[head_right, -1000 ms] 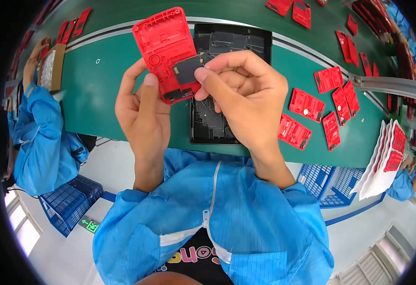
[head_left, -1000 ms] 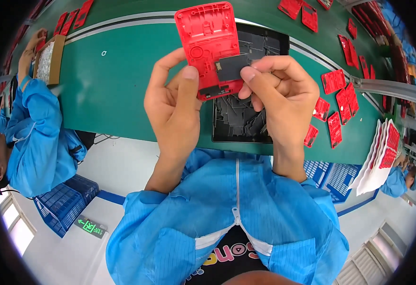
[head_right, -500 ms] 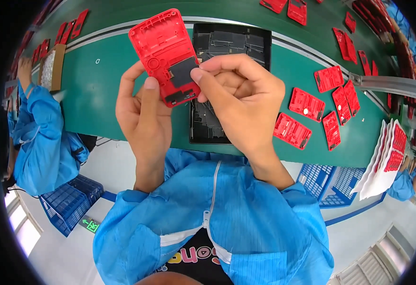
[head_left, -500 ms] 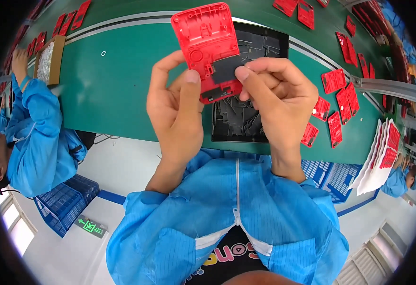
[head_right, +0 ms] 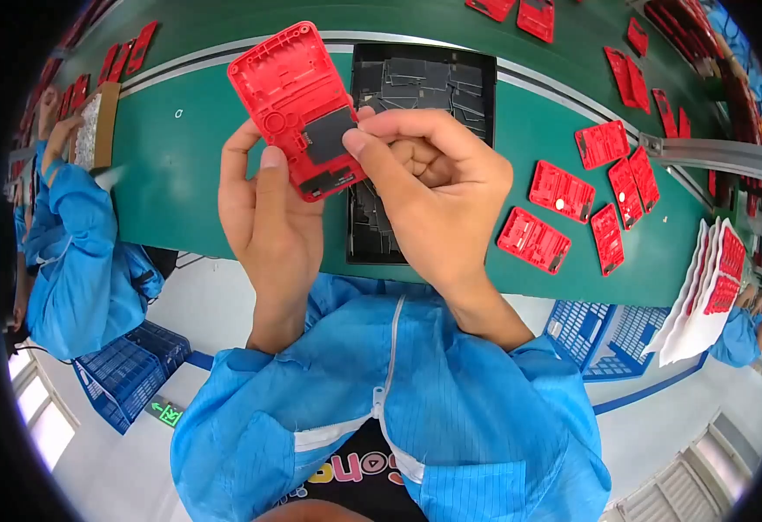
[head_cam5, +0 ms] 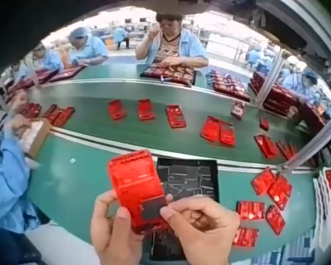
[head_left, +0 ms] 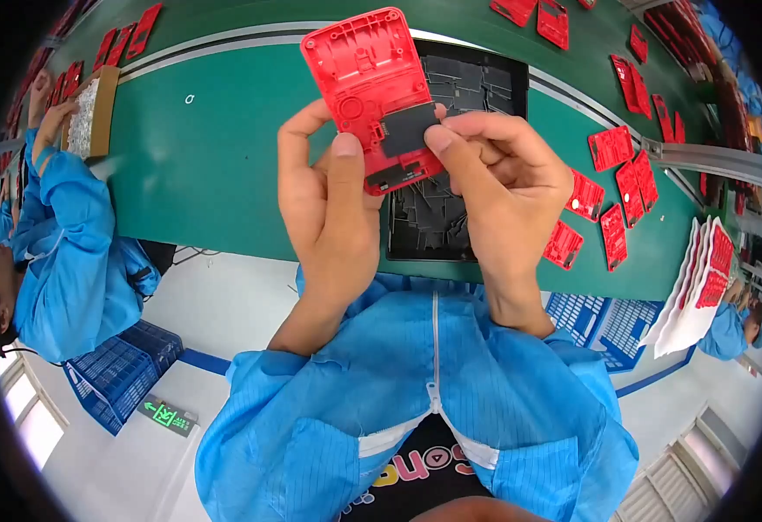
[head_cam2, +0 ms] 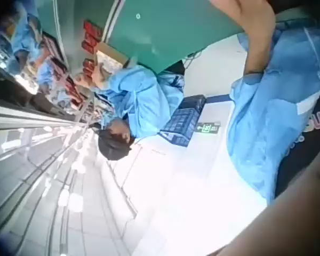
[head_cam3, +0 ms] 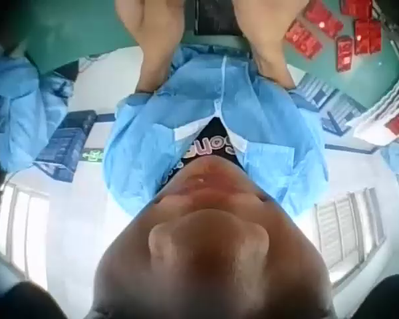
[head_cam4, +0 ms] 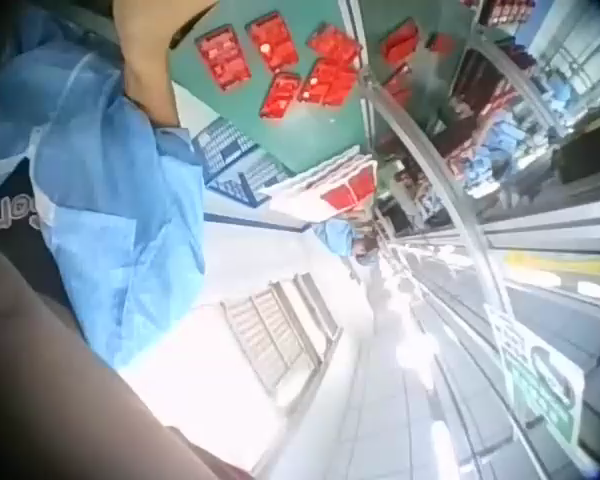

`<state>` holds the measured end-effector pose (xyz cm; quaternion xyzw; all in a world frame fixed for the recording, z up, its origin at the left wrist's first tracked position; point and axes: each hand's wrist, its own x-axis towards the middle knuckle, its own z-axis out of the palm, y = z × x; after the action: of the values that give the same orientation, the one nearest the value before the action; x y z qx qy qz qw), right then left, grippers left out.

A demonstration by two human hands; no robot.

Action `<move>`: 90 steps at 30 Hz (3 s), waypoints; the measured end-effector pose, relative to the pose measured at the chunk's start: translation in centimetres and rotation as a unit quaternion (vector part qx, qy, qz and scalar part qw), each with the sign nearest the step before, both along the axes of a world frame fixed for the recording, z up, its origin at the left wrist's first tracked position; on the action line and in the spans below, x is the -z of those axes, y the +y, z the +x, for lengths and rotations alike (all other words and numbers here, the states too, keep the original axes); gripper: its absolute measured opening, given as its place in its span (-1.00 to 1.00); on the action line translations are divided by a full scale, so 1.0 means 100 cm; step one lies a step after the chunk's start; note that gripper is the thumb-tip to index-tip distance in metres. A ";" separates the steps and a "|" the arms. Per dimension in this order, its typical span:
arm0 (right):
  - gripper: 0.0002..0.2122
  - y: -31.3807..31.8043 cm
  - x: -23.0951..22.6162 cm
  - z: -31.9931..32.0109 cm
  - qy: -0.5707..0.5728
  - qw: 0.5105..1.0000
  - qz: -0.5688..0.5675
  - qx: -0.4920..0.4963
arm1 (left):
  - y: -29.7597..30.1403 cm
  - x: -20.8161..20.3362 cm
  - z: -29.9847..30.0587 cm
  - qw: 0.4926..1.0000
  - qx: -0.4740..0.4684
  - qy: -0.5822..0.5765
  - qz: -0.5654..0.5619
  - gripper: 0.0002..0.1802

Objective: The person assembles electronic components into red plastic housings by hand, placing the components into the housings one by one.

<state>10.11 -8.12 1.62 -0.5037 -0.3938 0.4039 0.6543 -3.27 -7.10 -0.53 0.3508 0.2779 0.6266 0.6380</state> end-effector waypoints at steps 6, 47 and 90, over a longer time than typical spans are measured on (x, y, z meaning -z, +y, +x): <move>-0.87 0.002 0.012 0.000 -0.018 0.999 0.035 -0.014 | -0.001 -0.007 0.001 0.999 0.002 0.000 -0.034 -0.61; -0.74 0.244 0.053 0.130 -0.378 0.891 -0.225 -0.107 | 0.035 0.014 -0.051 0.985 -0.055 0.095 -0.131 -0.53; -0.88 0.108 0.037 0.096 -0.632 0.757 0.084 -0.141 | 0.034 -0.002 -0.033 0.984 0.008 0.143 -0.102 -0.72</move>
<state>19.72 2.73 -2.11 -0.5260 -0.8170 0.0465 0.2318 -6.55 -3.70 -0.33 0.3723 0.4260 0.5329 0.6292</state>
